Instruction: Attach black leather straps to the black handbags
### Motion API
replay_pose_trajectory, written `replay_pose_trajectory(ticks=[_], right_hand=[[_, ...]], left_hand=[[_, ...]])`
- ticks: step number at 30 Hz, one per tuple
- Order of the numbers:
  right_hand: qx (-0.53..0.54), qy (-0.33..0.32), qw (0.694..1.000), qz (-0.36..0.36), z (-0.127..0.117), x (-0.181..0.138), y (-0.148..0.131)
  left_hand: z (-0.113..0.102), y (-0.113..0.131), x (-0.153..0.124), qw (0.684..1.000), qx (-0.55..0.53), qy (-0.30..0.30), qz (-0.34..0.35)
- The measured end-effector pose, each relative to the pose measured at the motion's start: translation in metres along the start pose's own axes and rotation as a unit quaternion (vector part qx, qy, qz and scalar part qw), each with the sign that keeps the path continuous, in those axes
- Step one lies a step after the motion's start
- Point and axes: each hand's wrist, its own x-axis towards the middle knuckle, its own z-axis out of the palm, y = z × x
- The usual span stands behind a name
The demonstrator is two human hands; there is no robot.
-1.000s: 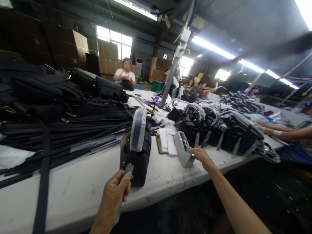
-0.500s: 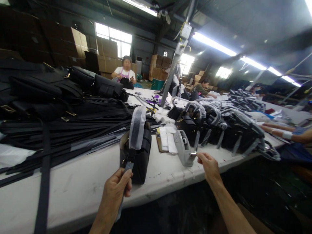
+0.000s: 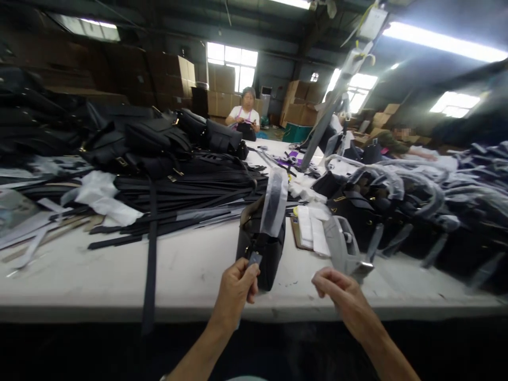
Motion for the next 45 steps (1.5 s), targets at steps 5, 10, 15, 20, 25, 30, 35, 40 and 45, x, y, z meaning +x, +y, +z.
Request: replay_pose_trajectory(ticks=[5,10,15,20,25,30,35,40,45], right_hand=[[0.027,-0.166,0.985,-0.026,0.084,0.008,-0.064],[-0.014,-0.071,0.997,0.013,0.112,0.031,-0.052],[-0.039,-0.032,0.998,0.045,0.114,0.042,-0.031],[-0.013,-0.071,0.996,0.06,0.108,0.043,-0.034],[0.028,-0.181,0.98,0.082,0.098,0.043,-0.042],[-0.014,-0.161,0.982,0.099,0.099,0.043,-0.046],[-0.094,-0.114,0.983,0.109,0.105,0.046,-0.038],[-0.118,-0.105,0.981,0.111,0.1,0.051,-0.034],[-0.213,-0.069,0.97,0.093,0.073,0.043,-0.045]], left_hand=[[-0.002,0.002,-0.003,1.0,0.022,0.0,0.018],[-0.005,0.004,-0.007,0.998,0.047,-0.01,0.034],[-0.008,0.001,-0.008,0.996,0.077,-0.014,0.053],[-0.01,0.0,-0.008,0.998,-0.042,-0.056,0.0],[-0.008,0.006,-0.008,0.973,-0.188,-0.085,-0.107],[-0.005,0.008,-0.011,0.957,-0.223,-0.089,-0.163],[-0.003,0.005,-0.013,0.962,-0.206,-0.078,-0.162],[-0.004,0.005,-0.014,0.965,-0.2,-0.073,-0.151],[-0.007,0.006,-0.012,0.975,-0.177,-0.056,-0.119]])
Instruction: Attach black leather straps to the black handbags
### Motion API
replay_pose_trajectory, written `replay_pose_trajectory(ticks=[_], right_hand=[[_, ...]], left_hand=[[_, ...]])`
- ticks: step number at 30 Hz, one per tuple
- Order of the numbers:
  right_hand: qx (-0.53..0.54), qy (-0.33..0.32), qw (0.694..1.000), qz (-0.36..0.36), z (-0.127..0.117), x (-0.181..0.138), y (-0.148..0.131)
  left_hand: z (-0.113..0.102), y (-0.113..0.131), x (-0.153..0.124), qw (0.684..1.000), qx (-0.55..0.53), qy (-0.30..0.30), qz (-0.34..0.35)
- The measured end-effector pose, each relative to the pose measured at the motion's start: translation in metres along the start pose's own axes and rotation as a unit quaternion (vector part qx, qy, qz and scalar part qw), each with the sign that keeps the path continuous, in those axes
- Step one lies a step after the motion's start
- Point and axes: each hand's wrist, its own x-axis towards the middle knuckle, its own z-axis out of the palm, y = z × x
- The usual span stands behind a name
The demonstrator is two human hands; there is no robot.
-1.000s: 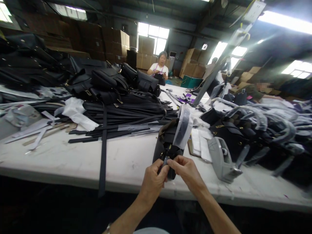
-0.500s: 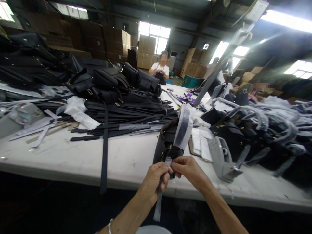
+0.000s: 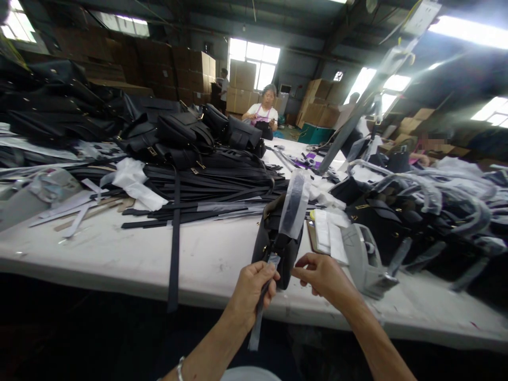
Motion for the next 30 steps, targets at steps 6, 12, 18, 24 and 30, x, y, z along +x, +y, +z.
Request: replay_pose_trajectory(ticks=[6,12,18,24,30], right_hand=[[0.163,-0.034,0.986,0.004,0.023,-0.021,-0.005],[0.517,-0.205,0.831,0.014,0.055,-0.031,-0.01],[0.543,-0.293,0.786,0.038,0.049,-0.028,-0.001],[0.494,-0.22,0.84,0.041,0.049,-0.024,0.003],[0.47,-0.267,0.839,0.065,0.044,-0.016,0.01]], left_hand=[[0.008,0.0,-0.005,0.997,0.065,0.014,0.046],[0.007,-0.002,-0.009,0.996,0.062,-0.003,0.064],[0.005,-0.008,-0.004,0.994,0.089,-0.002,0.058],[-0.012,0.001,-0.003,0.985,0.132,-0.095,0.05],[-0.017,0.021,-0.006,0.988,0.085,-0.121,0.034]])
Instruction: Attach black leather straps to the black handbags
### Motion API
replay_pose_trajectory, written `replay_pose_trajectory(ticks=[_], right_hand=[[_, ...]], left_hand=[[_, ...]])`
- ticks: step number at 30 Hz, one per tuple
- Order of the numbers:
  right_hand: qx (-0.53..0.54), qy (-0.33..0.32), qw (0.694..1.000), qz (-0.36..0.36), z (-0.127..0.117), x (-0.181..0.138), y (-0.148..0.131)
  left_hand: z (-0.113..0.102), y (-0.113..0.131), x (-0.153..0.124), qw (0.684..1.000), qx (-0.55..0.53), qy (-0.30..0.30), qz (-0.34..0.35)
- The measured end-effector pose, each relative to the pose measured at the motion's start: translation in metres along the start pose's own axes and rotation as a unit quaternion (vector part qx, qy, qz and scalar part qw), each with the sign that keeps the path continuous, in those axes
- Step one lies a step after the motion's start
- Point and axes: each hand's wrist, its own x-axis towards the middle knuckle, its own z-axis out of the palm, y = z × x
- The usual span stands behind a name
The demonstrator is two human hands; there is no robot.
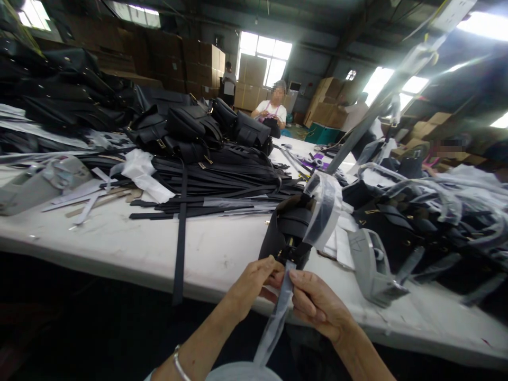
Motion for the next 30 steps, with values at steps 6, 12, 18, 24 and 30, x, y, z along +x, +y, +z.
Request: replay_pose_trajectory(ticks=[6,12,18,24,30], right_hand=[[-0.031,-0.005,0.999,-0.008,-0.002,0.002,0.003],[-0.074,0.003,0.997,-0.015,-0.005,0.003,0.004],[-0.057,0.026,0.998,-0.021,-0.007,0.0,0.008],[0.011,0.077,0.996,-0.046,0.007,-0.002,0.01],[-0.115,0.159,0.976,-0.09,0.011,0.001,0.016]], left_hand=[[0.006,-0.004,0.016,0.992,-0.056,0.115,-0.019],[0.004,-0.005,0.03,0.988,-0.039,0.147,-0.006],[0.0,-0.01,0.027,0.987,-0.039,0.157,0.011],[-0.002,-0.015,0.009,0.969,0.038,0.215,0.115],[0.007,-0.002,-0.001,0.949,0.136,0.235,0.159]])
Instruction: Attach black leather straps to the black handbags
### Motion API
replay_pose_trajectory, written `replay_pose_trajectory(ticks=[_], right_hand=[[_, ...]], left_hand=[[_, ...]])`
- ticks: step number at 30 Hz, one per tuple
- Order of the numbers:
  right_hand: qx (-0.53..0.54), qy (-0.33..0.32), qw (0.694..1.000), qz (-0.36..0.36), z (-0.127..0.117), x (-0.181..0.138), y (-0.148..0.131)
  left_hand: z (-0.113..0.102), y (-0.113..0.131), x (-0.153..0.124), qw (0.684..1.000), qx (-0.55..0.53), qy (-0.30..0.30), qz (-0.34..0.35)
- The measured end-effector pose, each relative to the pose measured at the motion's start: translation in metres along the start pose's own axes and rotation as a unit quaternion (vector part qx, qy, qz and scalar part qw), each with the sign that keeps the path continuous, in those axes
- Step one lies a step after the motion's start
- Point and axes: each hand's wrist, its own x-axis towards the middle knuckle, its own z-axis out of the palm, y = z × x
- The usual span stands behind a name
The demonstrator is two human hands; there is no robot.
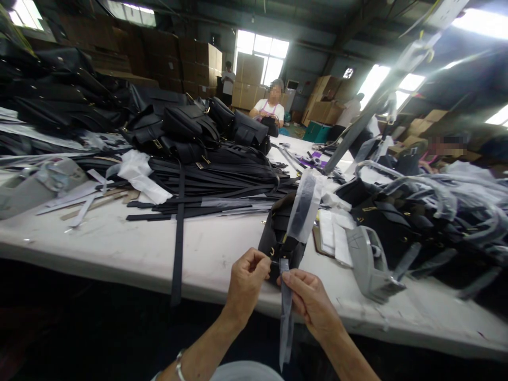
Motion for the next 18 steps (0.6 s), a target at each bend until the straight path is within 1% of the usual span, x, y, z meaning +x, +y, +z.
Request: replay_pose_trajectory(ticks=[2,3,4,5,6,7,8,9,10,11,12,13,15,16,17,18], right_hand=[[-0.047,0.032,0.998,-0.014,0.001,0.0,0.002],[-0.069,0.05,0.996,-0.022,0.003,0.0,0.003],[-0.09,0.068,0.993,-0.034,0.005,0.0,0.004],[-0.107,0.086,0.989,-0.053,0.007,0.0,0.005],[-0.125,0.103,0.984,-0.08,0.01,-0.001,0.007],[-0.143,0.12,0.976,-0.113,0.012,-0.001,0.009],[-0.161,0.134,0.967,-0.148,0.015,-0.001,0.012],[-0.176,0.148,0.957,-0.178,0.017,-0.001,0.015],[-0.188,0.161,0.948,-0.2,0.018,0.0,0.019],[-0.195,0.173,0.942,-0.212,0.018,0.001,0.024],[-0.192,0.181,0.94,-0.215,0.018,0.002,0.028],[-0.181,0.185,0.942,-0.213,0.017,0.003,0.032],[-0.151,0.176,0.951,-0.206,0.016,0.005,0.036],[-0.142,0.165,0.955,-0.2,0.015,0.005,0.035],[-0.138,0.153,0.96,-0.191,0.015,0.005,0.034],[-0.141,0.142,0.963,-0.179,0.015,0.004,0.031]], left_hand=[[0.001,0.003,-0.002,0.997,0.058,-0.003,0.042],[0.002,0.004,-0.003,0.992,0.097,-0.004,0.078],[0.004,0.004,-0.004,0.982,0.142,-0.006,0.125],[0.005,0.004,-0.005,0.964,0.191,-0.012,0.182],[0.008,0.005,-0.005,0.938,0.245,-0.021,0.243],[0.01,0.006,-0.005,0.905,0.301,-0.031,0.298],[0.013,0.008,-0.003,0.869,0.357,-0.044,0.341],[0.016,0.011,-0.001,0.834,0.409,-0.057,0.366],[0.018,0.014,0.001,0.806,0.452,-0.072,0.374],[0.02,0.018,0.004,0.789,0.484,-0.086,0.37],[0.021,0.022,0.006,0.781,0.503,-0.101,0.358],[0.022,0.025,0.008,0.78,0.508,-0.118,0.345],[0.018,0.028,0.01,0.799,0.475,-0.161,0.333],[0.014,0.028,0.009,0.82,0.432,-0.185,0.328],[0.01,0.025,0.009,0.851,0.375,-0.194,0.314],[0.005,0.022,0.007,0.888,0.309,-0.186,0.286]])
